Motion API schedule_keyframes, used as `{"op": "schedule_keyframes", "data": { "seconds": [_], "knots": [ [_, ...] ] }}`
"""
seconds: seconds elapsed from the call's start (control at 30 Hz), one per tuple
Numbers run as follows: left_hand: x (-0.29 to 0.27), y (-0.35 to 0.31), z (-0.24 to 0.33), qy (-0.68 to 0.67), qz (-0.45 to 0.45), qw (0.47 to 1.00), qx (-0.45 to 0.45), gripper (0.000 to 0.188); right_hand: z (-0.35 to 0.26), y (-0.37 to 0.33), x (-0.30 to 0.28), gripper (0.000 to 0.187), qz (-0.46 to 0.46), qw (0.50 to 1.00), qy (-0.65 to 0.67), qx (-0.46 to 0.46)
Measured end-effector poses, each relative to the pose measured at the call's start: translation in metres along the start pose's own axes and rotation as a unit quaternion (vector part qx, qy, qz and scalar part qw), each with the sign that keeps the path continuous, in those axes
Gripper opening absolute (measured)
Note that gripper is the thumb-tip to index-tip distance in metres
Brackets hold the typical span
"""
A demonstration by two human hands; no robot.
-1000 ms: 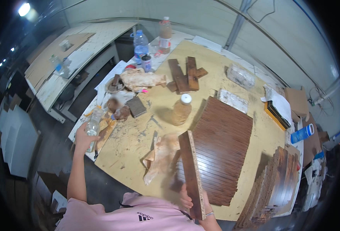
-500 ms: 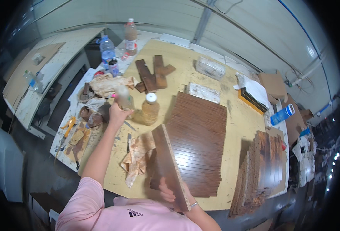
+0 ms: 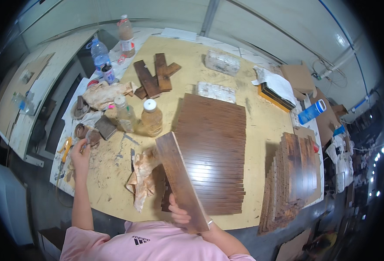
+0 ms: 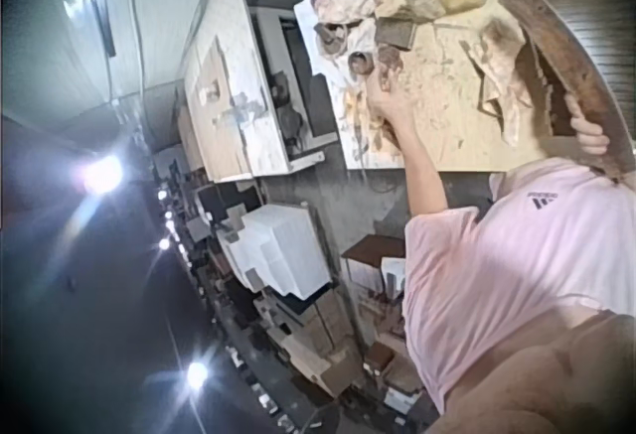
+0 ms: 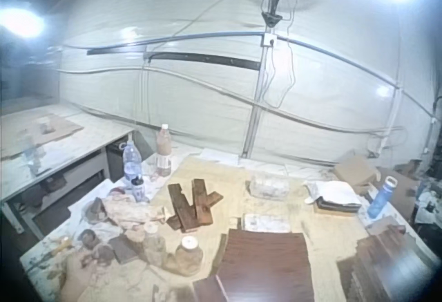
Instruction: The person applies a liquid from a bottle to a cloth and uses it to wipe and polish individual wooden planks, placing them on a stack when finished.
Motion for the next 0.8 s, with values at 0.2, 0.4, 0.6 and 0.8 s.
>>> {"op": "schedule_keyframes", "data": {
  "seconds": [0.2, 0.4, 0.6, 0.8],
  "knots": [
    [-0.12, -0.015, -0.074, 0.173, 0.066, 0.983, 0.007, 0.032, 0.023, 0.012, 0.005, 0.042, -0.073, 0.993, 0.032, 0.082],
    [-0.109, -0.034, -0.02, 0.169, 0.044, 0.984, 0.029, 0.034, 0.025, 0.008, 0.009, 0.046, 0.176, 0.968, -0.148, 0.099],
    [-0.023, -0.041, 0.127, -0.076, -0.172, 0.974, 0.126, 0.036, 0.01, 0.01, 0.017, 0.043, 0.332, 0.869, -0.349, 0.115],
    [0.035, -0.058, 0.181, -0.096, -0.331, 0.91, 0.229, 0.028, -0.009, 0.005, 0.013, 0.046, 0.273, 0.737, -0.603, 0.139]
  ]
}}
Point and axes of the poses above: each hand's wrist, its own y-axis towards the middle knuckle, its own x-axis out of the palm, z = x × y, the point moved 8 cm from there along y, towards the middle knuckle, and after that the axes turned 7 degrees about -y, right-handed, at the moved point
